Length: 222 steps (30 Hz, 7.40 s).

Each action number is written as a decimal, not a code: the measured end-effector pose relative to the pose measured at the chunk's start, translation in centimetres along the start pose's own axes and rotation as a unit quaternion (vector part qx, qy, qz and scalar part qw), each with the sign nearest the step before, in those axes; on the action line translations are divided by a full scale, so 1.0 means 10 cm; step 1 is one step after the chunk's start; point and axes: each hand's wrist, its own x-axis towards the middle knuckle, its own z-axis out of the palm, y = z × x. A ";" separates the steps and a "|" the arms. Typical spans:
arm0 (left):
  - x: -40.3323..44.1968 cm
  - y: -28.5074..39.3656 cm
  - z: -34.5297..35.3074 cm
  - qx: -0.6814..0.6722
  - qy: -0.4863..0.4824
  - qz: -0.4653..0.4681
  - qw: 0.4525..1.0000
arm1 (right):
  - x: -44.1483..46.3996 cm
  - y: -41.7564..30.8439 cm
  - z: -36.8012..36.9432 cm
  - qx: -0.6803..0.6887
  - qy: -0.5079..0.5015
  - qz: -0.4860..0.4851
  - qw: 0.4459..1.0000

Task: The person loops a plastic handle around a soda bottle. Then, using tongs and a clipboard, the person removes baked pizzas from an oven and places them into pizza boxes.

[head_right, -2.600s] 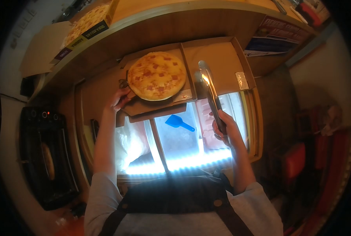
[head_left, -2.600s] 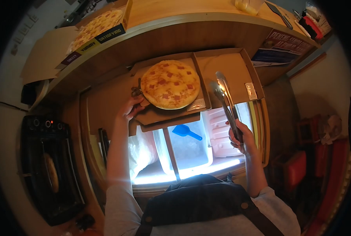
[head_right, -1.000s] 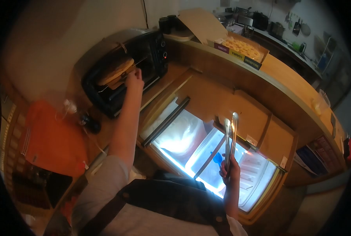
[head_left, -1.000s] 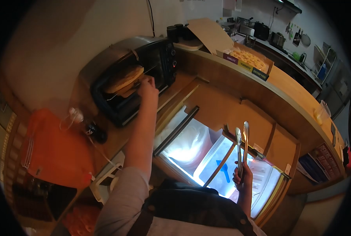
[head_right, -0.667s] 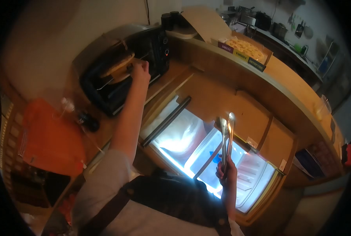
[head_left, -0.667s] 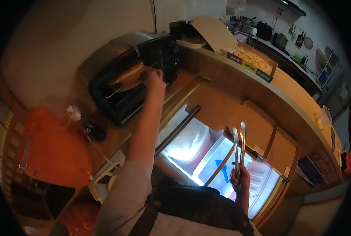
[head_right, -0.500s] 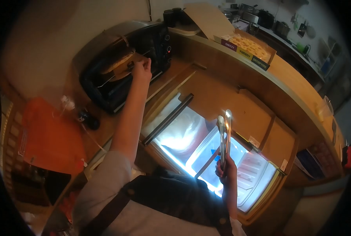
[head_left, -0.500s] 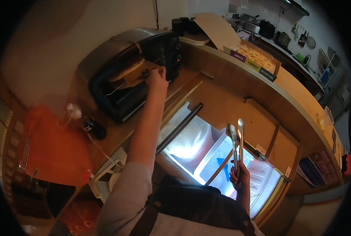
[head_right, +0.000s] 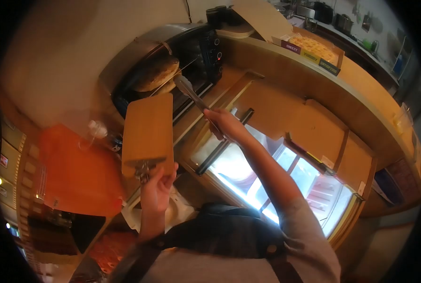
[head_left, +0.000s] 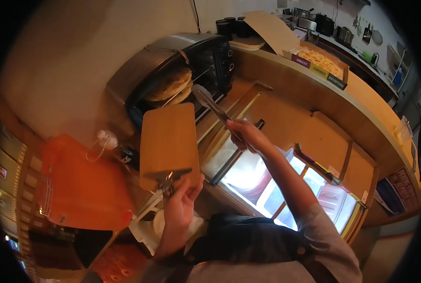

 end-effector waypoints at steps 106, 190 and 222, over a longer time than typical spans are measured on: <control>1.13 -4.15 4.11 0.153 -0.365 -0.284 0.873 | -2.49 -0.55 -5.13 -0.573 0.581 0.042 0.577; 2.50 0.55 0.85 0.711 -0.028 0.595 0.373 | 1.36 -0.47 0.26 -0.555 0.255 -0.314 0.727; 2.64 0.33 1.31 0.911 0.137 0.289 0.261 | -5.96 3.57 -2.68 -0.176 0.746 0.430 0.477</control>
